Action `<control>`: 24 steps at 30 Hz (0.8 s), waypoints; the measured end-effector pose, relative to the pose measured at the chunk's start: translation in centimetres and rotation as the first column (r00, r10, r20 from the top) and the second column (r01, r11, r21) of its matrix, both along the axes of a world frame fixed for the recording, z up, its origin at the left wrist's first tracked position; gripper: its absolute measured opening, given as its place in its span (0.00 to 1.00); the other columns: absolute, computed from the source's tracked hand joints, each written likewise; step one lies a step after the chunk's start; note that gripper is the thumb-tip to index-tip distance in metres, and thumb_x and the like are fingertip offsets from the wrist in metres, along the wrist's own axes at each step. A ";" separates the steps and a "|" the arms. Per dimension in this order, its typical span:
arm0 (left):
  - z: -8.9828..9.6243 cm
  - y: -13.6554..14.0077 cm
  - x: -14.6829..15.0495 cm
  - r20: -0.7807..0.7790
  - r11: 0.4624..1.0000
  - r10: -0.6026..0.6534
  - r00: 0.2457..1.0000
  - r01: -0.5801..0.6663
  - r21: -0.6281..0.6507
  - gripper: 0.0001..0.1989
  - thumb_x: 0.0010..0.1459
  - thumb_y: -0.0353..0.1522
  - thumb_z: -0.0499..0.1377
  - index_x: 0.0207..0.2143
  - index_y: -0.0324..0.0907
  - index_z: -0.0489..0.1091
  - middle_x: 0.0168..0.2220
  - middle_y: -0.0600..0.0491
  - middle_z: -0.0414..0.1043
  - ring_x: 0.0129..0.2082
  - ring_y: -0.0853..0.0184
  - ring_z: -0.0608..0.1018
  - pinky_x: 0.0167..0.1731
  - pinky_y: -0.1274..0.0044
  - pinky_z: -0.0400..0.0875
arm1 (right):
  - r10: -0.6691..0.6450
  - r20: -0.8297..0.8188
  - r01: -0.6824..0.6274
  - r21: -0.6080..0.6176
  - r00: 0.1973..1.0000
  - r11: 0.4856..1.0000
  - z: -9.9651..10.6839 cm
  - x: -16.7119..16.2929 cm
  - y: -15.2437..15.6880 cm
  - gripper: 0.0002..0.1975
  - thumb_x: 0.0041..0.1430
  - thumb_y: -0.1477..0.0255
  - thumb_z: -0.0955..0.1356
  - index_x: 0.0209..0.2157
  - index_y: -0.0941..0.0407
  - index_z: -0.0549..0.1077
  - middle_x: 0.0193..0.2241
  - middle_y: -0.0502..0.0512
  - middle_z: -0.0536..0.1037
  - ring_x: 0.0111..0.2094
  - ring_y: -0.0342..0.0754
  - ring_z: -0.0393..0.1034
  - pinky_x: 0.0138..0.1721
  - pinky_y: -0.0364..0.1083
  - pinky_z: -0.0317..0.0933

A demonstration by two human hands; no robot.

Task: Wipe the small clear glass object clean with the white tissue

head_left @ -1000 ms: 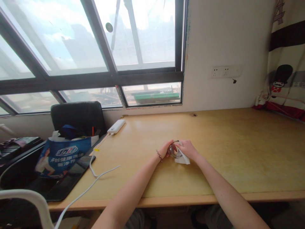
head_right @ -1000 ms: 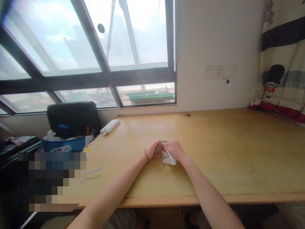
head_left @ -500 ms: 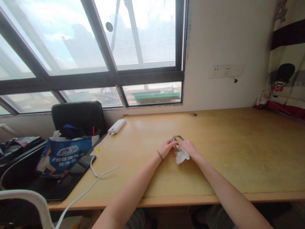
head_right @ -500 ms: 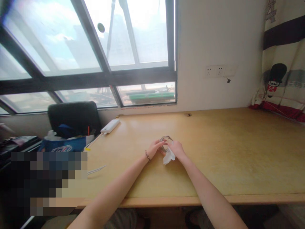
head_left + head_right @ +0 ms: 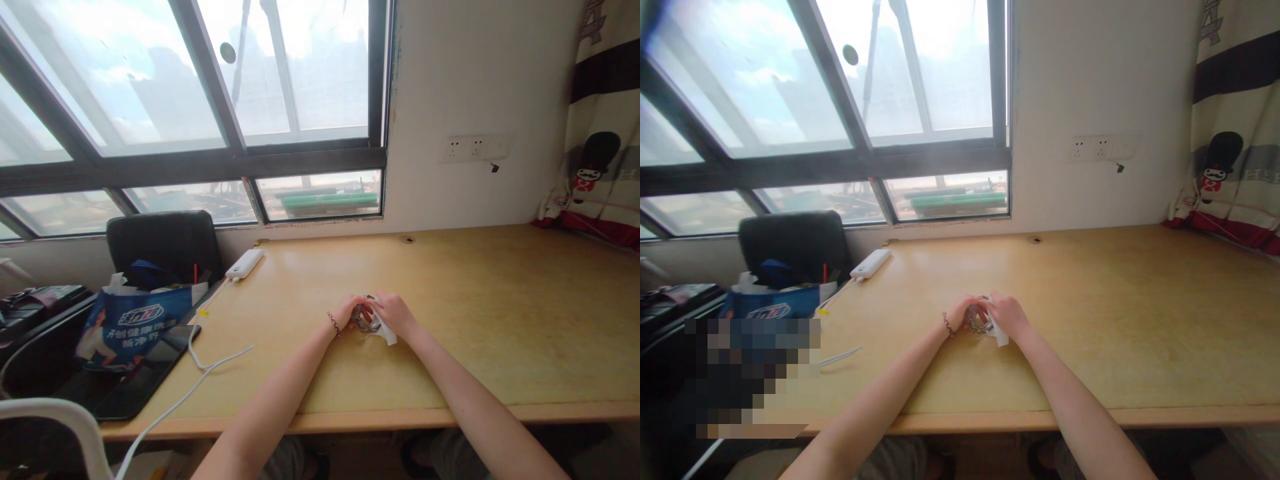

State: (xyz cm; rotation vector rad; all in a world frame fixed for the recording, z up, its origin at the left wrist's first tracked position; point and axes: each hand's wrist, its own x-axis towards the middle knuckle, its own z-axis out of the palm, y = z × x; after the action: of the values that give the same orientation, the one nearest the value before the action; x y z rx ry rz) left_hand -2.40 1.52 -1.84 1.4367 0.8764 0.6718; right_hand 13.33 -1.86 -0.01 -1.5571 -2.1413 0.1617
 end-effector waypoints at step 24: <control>0.3 -0.4 1.3 0.347 0.983 0.082 0.934 -0.134 0.127 0.26 0.42 0.35 0.61 0.46 0.38 0.64 0.42 0.46 0.69 0.28 0.70 0.71 0.24 0.81 0.64 | -0.227 -0.718 -0.056 -0.348 0.658 0.936 -1.8 0.1 1.9 0.20 0.54 0.59 0.58 0.34 0.60 0.72 0.26 0.56 0.76 0.27 0.47 0.69 0.27 0.42 0.58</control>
State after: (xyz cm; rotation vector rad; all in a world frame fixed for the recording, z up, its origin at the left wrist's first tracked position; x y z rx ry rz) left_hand -1.11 1.10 -1.49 1.3553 0.6456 1.0539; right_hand 13.46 0.04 -1.77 -1.3991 -1.3969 1.0178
